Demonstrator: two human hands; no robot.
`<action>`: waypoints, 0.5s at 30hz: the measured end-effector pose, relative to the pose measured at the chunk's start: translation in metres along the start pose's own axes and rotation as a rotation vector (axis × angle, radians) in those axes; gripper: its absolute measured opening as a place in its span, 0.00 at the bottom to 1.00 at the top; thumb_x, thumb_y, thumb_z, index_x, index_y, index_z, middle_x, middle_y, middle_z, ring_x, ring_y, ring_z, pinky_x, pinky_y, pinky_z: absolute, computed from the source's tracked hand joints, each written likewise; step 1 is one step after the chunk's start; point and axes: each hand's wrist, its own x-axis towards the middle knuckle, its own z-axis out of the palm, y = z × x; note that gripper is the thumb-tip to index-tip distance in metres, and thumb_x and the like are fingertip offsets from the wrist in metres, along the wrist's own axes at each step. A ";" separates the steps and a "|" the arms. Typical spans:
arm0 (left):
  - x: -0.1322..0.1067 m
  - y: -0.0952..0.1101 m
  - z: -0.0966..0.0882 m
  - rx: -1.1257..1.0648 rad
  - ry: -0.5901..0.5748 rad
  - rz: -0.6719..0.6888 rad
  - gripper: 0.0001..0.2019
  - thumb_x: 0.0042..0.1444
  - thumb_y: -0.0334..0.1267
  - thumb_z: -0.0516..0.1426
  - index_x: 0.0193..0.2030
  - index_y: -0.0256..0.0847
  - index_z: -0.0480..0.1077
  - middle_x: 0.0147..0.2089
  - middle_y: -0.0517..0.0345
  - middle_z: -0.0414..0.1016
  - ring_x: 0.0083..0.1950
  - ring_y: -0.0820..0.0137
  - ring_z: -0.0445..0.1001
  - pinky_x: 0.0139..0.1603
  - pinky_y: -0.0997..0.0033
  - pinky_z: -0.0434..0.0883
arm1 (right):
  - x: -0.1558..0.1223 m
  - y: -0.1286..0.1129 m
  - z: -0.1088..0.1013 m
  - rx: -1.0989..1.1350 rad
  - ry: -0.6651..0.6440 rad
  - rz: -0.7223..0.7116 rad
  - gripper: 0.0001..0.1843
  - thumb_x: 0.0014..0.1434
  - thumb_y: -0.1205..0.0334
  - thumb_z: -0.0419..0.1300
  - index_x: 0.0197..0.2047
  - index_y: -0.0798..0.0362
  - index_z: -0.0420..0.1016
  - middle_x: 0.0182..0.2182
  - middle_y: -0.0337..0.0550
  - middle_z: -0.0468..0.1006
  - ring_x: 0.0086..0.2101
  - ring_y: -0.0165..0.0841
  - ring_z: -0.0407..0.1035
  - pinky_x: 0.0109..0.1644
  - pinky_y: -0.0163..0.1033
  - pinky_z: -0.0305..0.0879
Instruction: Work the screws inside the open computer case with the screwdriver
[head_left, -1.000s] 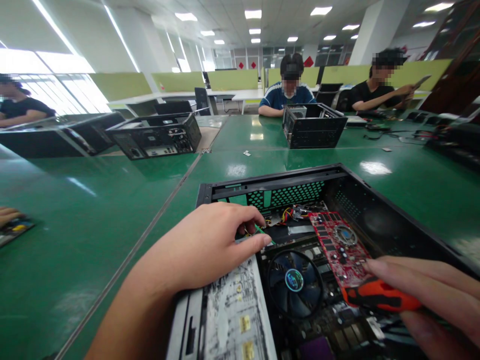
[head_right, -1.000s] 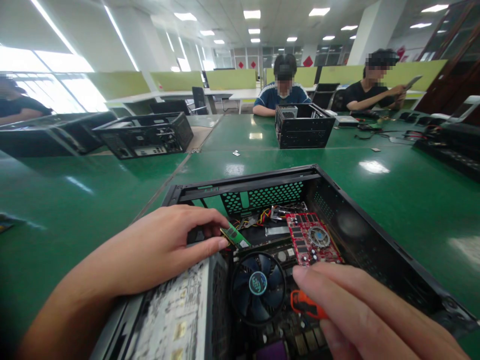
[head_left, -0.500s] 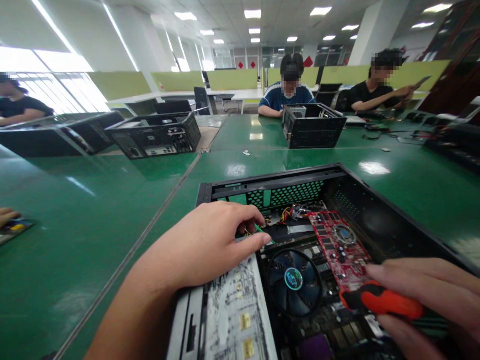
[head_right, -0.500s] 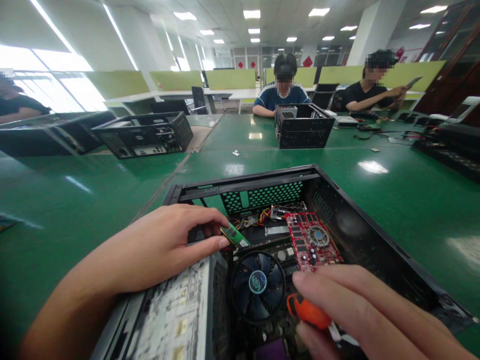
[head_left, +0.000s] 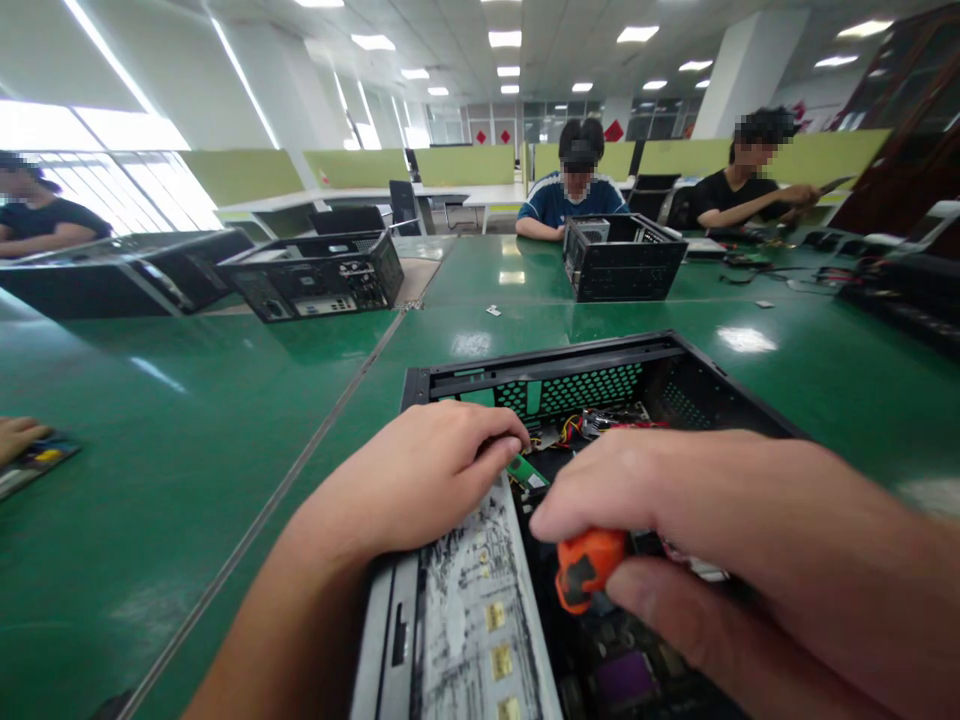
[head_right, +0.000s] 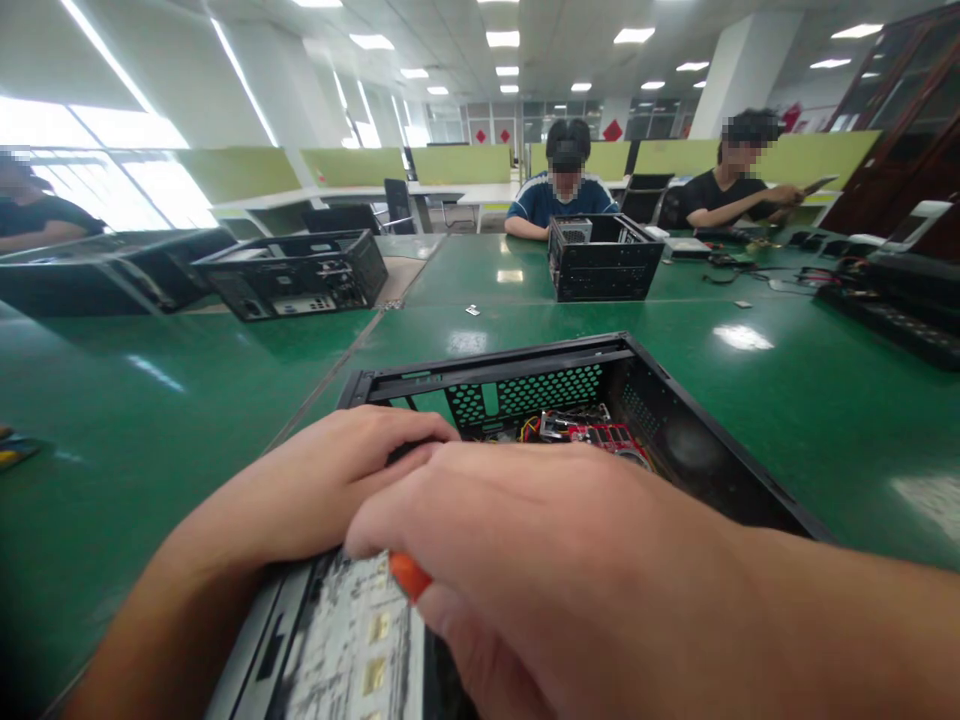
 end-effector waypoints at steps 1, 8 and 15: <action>0.000 -0.001 0.000 0.000 0.004 -0.001 0.15 0.69 0.42 0.47 0.47 0.49 0.76 0.46 0.60 0.82 0.47 0.64 0.79 0.45 0.68 0.70 | 0.003 0.001 0.006 0.052 -0.017 -0.069 0.17 0.64 0.67 0.54 0.52 0.43 0.75 0.47 0.35 0.85 0.43 0.32 0.81 0.47 0.30 0.78; -0.001 -0.004 0.002 0.016 -0.003 0.020 0.15 0.69 0.42 0.47 0.47 0.49 0.75 0.45 0.62 0.81 0.46 0.66 0.78 0.46 0.68 0.70 | -0.012 0.004 0.023 0.122 -0.074 -0.022 0.17 0.65 0.74 0.53 0.52 0.50 0.74 0.45 0.38 0.85 0.47 0.27 0.79 0.56 0.26 0.72; 0.001 -0.004 0.003 0.022 0.007 0.018 0.16 0.70 0.44 0.47 0.45 0.48 0.76 0.43 0.60 0.81 0.44 0.66 0.78 0.45 0.69 0.69 | -0.005 0.004 0.021 0.112 -0.028 -0.015 0.15 0.65 0.72 0.55 0.51 0.49 0.75 0.47 0.39 0.85 0.46 0.29 0.80 0.55 0.26 0.73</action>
